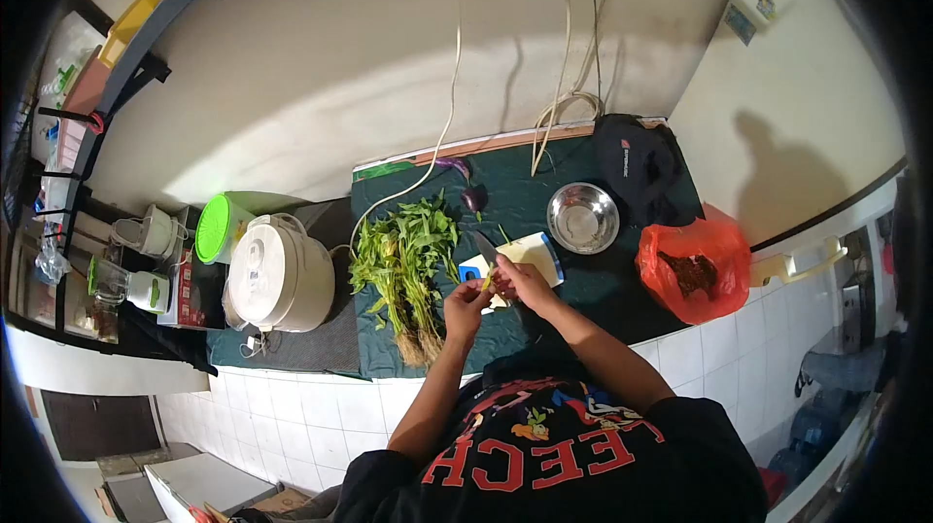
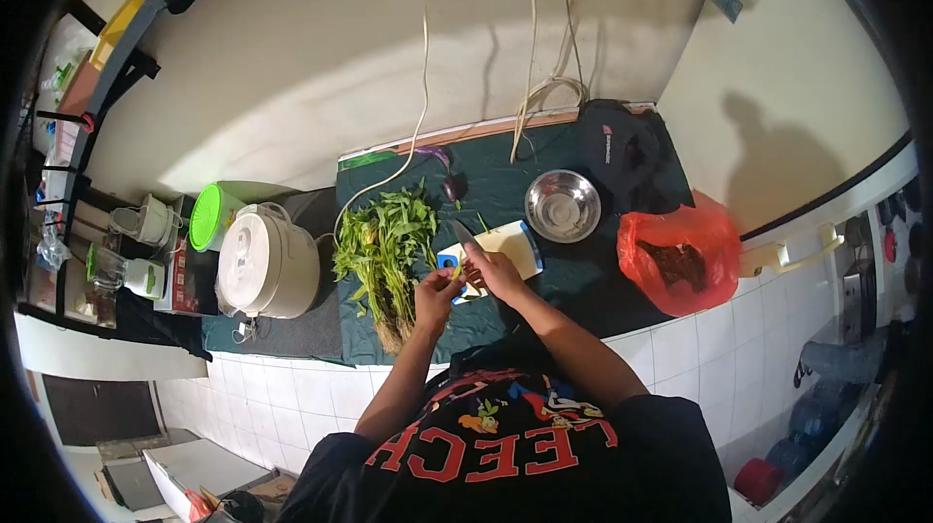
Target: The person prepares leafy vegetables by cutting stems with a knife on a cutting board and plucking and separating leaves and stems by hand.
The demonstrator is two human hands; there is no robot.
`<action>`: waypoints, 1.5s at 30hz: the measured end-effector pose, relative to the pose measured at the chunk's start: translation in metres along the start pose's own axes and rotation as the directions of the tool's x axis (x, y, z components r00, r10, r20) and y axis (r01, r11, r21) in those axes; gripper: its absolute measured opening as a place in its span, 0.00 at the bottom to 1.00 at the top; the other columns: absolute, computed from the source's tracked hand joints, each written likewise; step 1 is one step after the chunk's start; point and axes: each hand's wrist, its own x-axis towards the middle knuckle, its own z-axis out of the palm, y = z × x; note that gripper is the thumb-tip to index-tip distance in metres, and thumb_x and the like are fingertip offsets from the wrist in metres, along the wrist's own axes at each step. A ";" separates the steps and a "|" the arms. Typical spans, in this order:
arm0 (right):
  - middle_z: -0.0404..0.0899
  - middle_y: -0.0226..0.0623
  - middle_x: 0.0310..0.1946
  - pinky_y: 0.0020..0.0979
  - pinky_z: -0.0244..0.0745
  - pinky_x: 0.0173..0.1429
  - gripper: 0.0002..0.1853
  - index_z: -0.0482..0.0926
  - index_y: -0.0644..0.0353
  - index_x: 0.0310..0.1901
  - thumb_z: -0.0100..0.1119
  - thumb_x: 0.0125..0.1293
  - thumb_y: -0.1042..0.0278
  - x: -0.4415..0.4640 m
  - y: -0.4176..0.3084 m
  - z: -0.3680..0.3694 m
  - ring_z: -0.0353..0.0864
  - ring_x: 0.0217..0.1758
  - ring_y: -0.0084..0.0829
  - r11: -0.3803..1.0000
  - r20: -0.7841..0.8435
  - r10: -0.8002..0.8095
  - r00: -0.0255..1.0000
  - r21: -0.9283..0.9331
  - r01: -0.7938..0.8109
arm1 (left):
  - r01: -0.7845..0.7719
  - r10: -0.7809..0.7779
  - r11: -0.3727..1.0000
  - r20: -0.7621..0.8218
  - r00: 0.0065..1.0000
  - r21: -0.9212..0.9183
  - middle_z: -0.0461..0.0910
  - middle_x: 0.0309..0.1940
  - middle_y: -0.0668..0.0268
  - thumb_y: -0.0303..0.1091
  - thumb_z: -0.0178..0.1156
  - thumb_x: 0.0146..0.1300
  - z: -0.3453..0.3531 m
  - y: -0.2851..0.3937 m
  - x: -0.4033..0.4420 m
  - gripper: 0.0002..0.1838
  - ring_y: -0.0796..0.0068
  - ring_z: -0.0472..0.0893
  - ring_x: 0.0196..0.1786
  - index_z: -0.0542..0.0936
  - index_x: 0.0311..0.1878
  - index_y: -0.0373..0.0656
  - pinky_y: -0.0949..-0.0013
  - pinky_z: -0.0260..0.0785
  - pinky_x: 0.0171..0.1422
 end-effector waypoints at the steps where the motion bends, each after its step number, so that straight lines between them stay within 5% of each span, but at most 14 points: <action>1: 0.83 0.26 0.32 0.21 0.75 0.40 0.23 0.85 0.60 0.44 0.54 0.75 0.45 -0.013 -0.017 0.001 0.81 0.33 0.17 0.989 0.032 -0.001 0.999 0.149 -0.004 | -0.012 0.013 0.999 -0.007 1.000 0.034 0.86 0.37 0.66 0.28 0.70 0.63 0.002 -0.001 -0.001 0.11 0.80 0.83 0.37 0.82 0.47 0.36 0.76 0.75 0.41; 4: 0.84 0.28 0.35 0.20 0.75 0.39 0.19 0.85 0.59 0.47 0.58 0.74 0.50 -0.029 -0.024 0.001 0.81 0.33 0.17 0.970 0.079 -0.025 0.997 0.244 0.005 | -0.042 0.051 0.981 -0.040 0.998 0.187 0.87 0.37 0.64 0.29 0.70 0.64 0.008 0.005 -0.005 0.12 0.78 0.84 0.37 0.83 0.48 0.35 0.75 0.77 0.40; 6: 0.85 0.28 0.35 0.22 0.77 0.40 0.15 0.85 0.62 0.46 0.65 0.70 0.57 -0.032 -0.019 0.005 0.81 0.35 0.17 0.966 -0.023 -0.260 0.965 -0.005 0.260 | -0.054 0.078 0.953 -0.069 0.995 0.297 0.87 0.36 0.64 0.30 0.70 0.64 0.015 0.013 -0.011 0.12 0.78 0.85 0.36 0.83 0.47 0.34 0.75 0.78 0.39; 8: 0.85 0.29 0.36 0.23 0.78 0.42 0.13 0.84 0.66 0.44 0.69 0.66 0.64 -0.038 -0.023 0.001 0.82 0.38 0.17 0.974 -0.075 -0.194 0.978 -0.131 0.183 | -0.154 0.201 0.868 -0.050 0.978 0.472 0.88 0.34 0.63 0.32 0.70 0.63 0.021 0.024 -0.018 0.12 0.78 0.85 0.34 0.85 0.45 0.34 0.74 0.78 0.36; 11: 0.85 0.31 0.35 0.23 0.77 0.42 0.13 0.84 0.68 0.44 0.67 0.68 0.65 -0.035 -0.009 -0.001 0.82 0.38 0.17 0.965 -0.122 -0.257 0.959 -0.082 0.249 | -0.147 0.175 0.912 -0.039 0.984 0.383 0.88 0.33 0.64 0.33 0.71 0.63 0.025 0.030 -0.023 0.12 0.79 0.85 0.33 0.85 0.44 0.34 0.75 0.78 0.37; 16: 0.86 0.31 0.35 0.23 0.77 0.42 0.12 0.86 0.64 0.48 0.64 0.69 0.65 -0.029 0.009 -0.013 0.82 0.36 0.18 0.952 -0.020 -0.147 0.989 0.270 0.147 | -0.138 0.157 0.925 -0.025 0.987 0.355 0.88 0.34 0.64 0.31 0.70 0.64 0.016 0.021 -0.018 0.11 0.80 0.84 0.33 0.85 0.45 0.35 0.74 0.78 0.37; 22: 0.83 0.28 0.33 0.20 0.74 0.41 0.12 0.85 0.63 0.51 0.56 0.72 0.71 -0.039 -0.010 -0.022 0.78 0.36 0.17 0.963 -0.046 -0.049 0.998 0.264 0.059 | -0.143 0.188 0.914 -0.085 0.978 0.380 0.87 0.32 0.65 0.30 0.70 0.63 0.014 0.022 -0.027 0.09 0.82 0.83 0.32 0.86 0.43 0.36 0.75 0.77 0.38; 25: 0.83 0.28 0.34 0.20 0.75 0.41 0.12 0.84 0.64 0.51 0.55 0.72 0.70 -0.050 -0.028 -0.017 0.79 0.38 0.17 0.833 0.052 0.011 0.999 0.552 -0.037 | -0.128 0.167 0.922 -0.078 0.983 0.365 0.87 0.35 0.65 0.29 0.69 0.64 0.014 0.022 -0.029 0.09 0.81 0.83 0.34 0.85 0.45 0.35 0.75 0.78 0.39; 28: 0.83 0.29 0.34 0.21 0.76 0.42 0.12 0.83 0.66 0.51 0.57 0.72 0.70 -0.051 -0.029 -0.010 0.80 0.37 0.18 0.870 0.018 0.017 1.000 0.492 -0.024 | -0.116 0.153 0.930 -0.082 0.985 0.349 0.87 0.35 0.65 0.29 0.70 0.64 0.012 0.021 -0.029 0.10 0.81 0.83 0.34 0.84 0.46 0.35 0.75 0.77 0.40; 30: 0.84 0.30 0.34 0.21 0.76 0.41 0.11 0.83 0.67 0.50 0.61 0.71 0.70 -0.041 -0.013 -0.005 0.80 0.34 0.18 0.923 -0.066 -0.173 0.983 0.338 0.185 | -0.111 0.149 0.933 -0.086 0.985 0.343 0.87 0.35 0.65 0.29 0.70 0.64 0.010 0.018 -0.029 0.11 0.81 0.83 0.35 0.84 0.46 0.35 0.75 0.77 0.40; 35: 0.86 0.32 0.33 0.21 0.77 0.37 0.12 0.84 0.69 0.48 0.64 0.70 0.70 -0.038 -0.007 -0.011 0.82 0.32 0.18 0.959 -0.115 -0.110 0.987 0.249 0.136 | -0.081 0.098 0.958 -0.050 0.994 0.274 0.86 0.36 0.66 0.31 0.71 0.63 0.007 0.015 -0.029 0.12 0.81 0.82 0.35 0.84 0.46 0.35 0.76 0.75 0.39; 38: 0.85 0.31 0.29 0.23 0.76 0.34 0.11 0.86 0.65 0.47 0.65 0.68 0.68 -0.033 -0.003 -0.026 0.81 0.28 0.19 0.974 -0.154 -0.221 0.963 0.020 0.226 | -0.024 0.045 0.965 -0.075 0.996 0.262 0.87 0.34 0.67 0.31 0.71 0.63 -0.002 0.010 -0.029 0.11 0.83 0.82 0.34 0.86 0.46 0.37 0.76 0.75 0.39; 40: 0.86 0.33 0.25 0.26 0.76 0.33 0.09 0.88 0.63 0.42 0.67 0.65 0.68 -0.029 -0.005 -0.037 0.82 0.26 0.20 0.889 -0.230 -0.400 0.887 -0.332 0.315 | -0.033 0.053 0.968 -0.075 0.996 0.251 0.87 0.35 0.67 0.31 0.70 0.63 -0.008 0.006 -0.027 0.11 0.83 0.82 0.35 0.86 0.46 0.37 0.76 0.74 0.39; 45: 0.86 0.38 0.25 0.28 0.76 0.35 0.08 0.88 0.62 0.38 0.68 0.62 0.68 0.021 0.012 -0.058 0.85 0.27 0.25 0.884 -0.401 -0.374 0.836 -0.428 0.189 | -0.004 0.021 0.957 -0.058 0.998 0.289 0.87 0.36 0.68 0.32 0.67 0.67 -0.018 0.008 -0.031 0.11 0.83 0.82 0.35 0.85 0.48 0.37 0.76 0.73 0.40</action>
